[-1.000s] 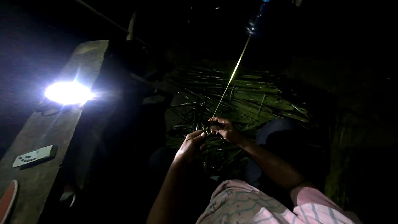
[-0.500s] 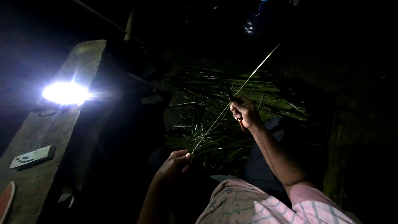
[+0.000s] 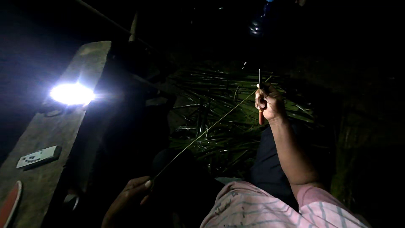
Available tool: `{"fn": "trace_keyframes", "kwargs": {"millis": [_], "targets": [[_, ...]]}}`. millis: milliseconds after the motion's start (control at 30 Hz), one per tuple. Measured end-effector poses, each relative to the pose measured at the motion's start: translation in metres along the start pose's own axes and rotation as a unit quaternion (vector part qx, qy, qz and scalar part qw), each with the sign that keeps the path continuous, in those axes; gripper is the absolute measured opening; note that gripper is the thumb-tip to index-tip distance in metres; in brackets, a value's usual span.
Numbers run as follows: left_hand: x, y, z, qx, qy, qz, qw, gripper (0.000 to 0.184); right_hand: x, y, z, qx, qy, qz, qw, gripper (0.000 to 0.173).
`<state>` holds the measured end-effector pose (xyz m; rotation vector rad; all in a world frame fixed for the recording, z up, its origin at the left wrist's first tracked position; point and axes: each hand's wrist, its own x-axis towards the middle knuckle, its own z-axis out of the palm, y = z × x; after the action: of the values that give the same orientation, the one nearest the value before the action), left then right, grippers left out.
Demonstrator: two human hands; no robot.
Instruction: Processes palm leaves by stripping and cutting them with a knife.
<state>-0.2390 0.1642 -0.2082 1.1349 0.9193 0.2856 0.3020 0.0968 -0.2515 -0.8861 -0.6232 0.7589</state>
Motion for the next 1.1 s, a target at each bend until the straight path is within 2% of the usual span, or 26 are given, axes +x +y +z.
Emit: {"fn": "trace_keyframes", "kwargs": {"millis": [200,300,433,567,733,833,933,1100], "targets": [[-0.024,-0.011,-0.019,0.015,0.058,0.028,0.998,0.015,0.015,-0.003,-0.025,0.033,0.049,-0.026,0.998,0.018],[-0.021,-0.008,-0.010,0.046,0.080,0.037,0.995,0.016,0.010,-0.009,-0.026,-0.006,0.046,-0.025,0.999,0.017],[0.011,0.006,0.041,0.112,0.123,0.076,0.983,0.021,-0.028,0.006,0.023,-0.104,-0.061,0.048,0.992,0.027],[0.052,0.019,0.107,0.206,0.155,0.132,0.957,0.019,-0.059,0.036,0.077,-0.154,-0.213,0.152,0.953,0.034],[0.087,0.004,0.146,0.302,0.154,0.239,0.910,0.023,-0.079,0.048,0.101,-0.149,-0.296,0.162,0.930,0.028],[0.096,-0.006,0.151,0.380,0.163,0.278,0.867,0.025,-0.081,0.052,0.100,-0.097,-0.284,0.185,0.936,0.025],[0.096,-0.014,0.144,0.433,0.179,0.307,0.829,0.026,-0.078,0.049,0.098,-0.101,-0.224,0.209,0.946,0.019],[0.081,-0.015,0.130,0.468,0.192,0.311,0.805,0.027,-0.060,0.043,0.087,-0.062,-0.145,0.201,0.967,0.019]]}}
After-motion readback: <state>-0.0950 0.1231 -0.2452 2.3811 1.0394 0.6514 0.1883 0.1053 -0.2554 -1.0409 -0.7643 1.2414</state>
